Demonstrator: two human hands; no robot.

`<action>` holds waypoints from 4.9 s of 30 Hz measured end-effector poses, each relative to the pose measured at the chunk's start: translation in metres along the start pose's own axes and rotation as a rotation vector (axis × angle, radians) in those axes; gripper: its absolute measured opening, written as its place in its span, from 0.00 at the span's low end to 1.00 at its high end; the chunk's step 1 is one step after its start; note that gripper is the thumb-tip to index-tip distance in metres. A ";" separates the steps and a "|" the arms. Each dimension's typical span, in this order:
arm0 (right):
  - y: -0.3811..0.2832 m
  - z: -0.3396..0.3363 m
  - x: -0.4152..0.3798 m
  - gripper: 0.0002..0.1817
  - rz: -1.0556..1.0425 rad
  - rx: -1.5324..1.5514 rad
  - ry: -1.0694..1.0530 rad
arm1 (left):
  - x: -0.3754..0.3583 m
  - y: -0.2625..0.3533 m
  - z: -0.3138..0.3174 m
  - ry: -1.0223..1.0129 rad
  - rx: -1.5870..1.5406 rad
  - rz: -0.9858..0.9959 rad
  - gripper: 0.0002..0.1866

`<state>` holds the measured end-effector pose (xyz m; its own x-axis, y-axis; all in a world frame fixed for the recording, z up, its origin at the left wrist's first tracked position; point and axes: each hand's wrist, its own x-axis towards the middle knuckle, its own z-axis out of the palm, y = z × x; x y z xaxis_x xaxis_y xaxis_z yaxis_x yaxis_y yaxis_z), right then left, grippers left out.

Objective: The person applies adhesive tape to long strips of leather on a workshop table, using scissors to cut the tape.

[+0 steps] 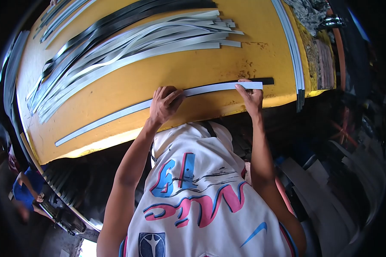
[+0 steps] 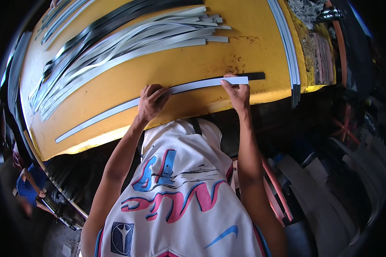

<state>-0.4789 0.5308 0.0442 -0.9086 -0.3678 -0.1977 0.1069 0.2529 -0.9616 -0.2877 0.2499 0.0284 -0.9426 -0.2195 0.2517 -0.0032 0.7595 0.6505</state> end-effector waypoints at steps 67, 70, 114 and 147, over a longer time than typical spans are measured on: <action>-0.005 0.005 0.000 0.13 -0.139 -0.359 0.052 | 0.005 0.007 -0.004 -0.015 0.021 0.009 0.13; -0.007 0.005 0.001 0.13 -0.131 -0.362 0.039 | 0.006 0.008 -0.004 -0.005 0.021 0.021 0.14; 0.009 0.009 0.002 0.17 -0.053 -0.443 0.092 | -0.007 0.028 -0.011 -0.580 0.288 0.016 0.35; -0.006 -0.041 0.006 0.17 0.032 -0.294 0.255 | 0.066 0.083 0.081 -0.634 0.202 0.238 0.42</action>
<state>-0.5018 0.5641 0.0567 -0.9819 -0.1309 -0.1372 0.0499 0.5196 -0.8529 -0.3774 0.3478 0.0413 -0.9380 0.3190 -0.1360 0.2229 0.8550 0.4683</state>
